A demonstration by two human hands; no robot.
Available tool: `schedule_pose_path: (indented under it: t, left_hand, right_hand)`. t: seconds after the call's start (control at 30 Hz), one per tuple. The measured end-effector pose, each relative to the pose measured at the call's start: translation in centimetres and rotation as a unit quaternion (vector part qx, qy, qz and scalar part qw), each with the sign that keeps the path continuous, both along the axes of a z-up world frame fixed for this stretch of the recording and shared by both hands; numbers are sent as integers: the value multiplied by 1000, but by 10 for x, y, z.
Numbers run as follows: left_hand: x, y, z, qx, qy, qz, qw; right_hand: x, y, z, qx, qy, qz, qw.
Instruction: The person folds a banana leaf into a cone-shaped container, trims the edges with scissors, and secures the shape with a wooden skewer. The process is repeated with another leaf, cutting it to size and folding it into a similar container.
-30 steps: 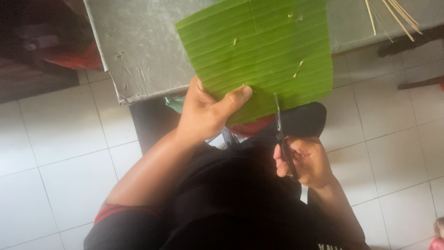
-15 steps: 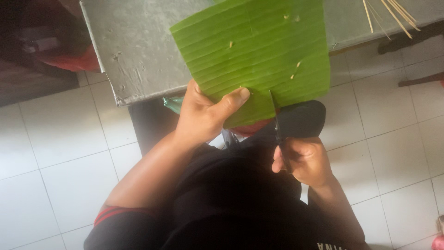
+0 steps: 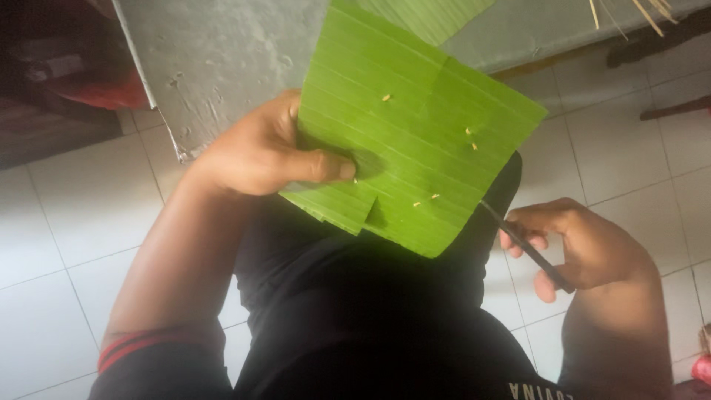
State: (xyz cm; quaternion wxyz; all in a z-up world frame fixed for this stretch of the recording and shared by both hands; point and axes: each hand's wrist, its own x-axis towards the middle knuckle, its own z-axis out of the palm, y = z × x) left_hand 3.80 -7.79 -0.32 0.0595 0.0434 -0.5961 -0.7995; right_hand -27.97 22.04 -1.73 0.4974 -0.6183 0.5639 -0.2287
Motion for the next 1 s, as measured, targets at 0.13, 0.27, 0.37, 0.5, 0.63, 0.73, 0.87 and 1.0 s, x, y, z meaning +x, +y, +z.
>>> schedule_pose_path:
  t: [0.13, 0.27, 0.37, 0.5, 0.63, 0.73, 0.87, 1.0]
  left_hand:
    - [-3, 3, 10, -74, -50, 4, 996]
    - [-4, 4, 15, -101, -60, -14, 993]
    - [-4, 3, 18, -132, -74, -16, 988]
    - [-4, 2, 20, -144, -62, -18, 987]
    - [-5, 0, 22, -147, -70, -21, 986]
    - [-6, -1, 24, -151, -70, -22, 986]
    - [-6, -1, 24, -161, -59, -29, 985]
    - [-6, -2, 20, -164, -61, -31, 984]
  right_hand:
    - [0, -1, 7, 18, 5, 23, 1000]
    - [-4, 2, 1, 53, 42, 20, 998]
    - [-5, 6, 1, 38, 16, 3, 999]
    - [-1, 6, 6, 9, -46, 3, 999]
    - [1, 2, 9, 78, -20, -14, 997]
    - [2, -3, 10, 51, 37, -12, 998]
    - [6, -7, 14, 3, 69, 5, 998]
    - [9, -10, 18, -19, 48, -11, 999]
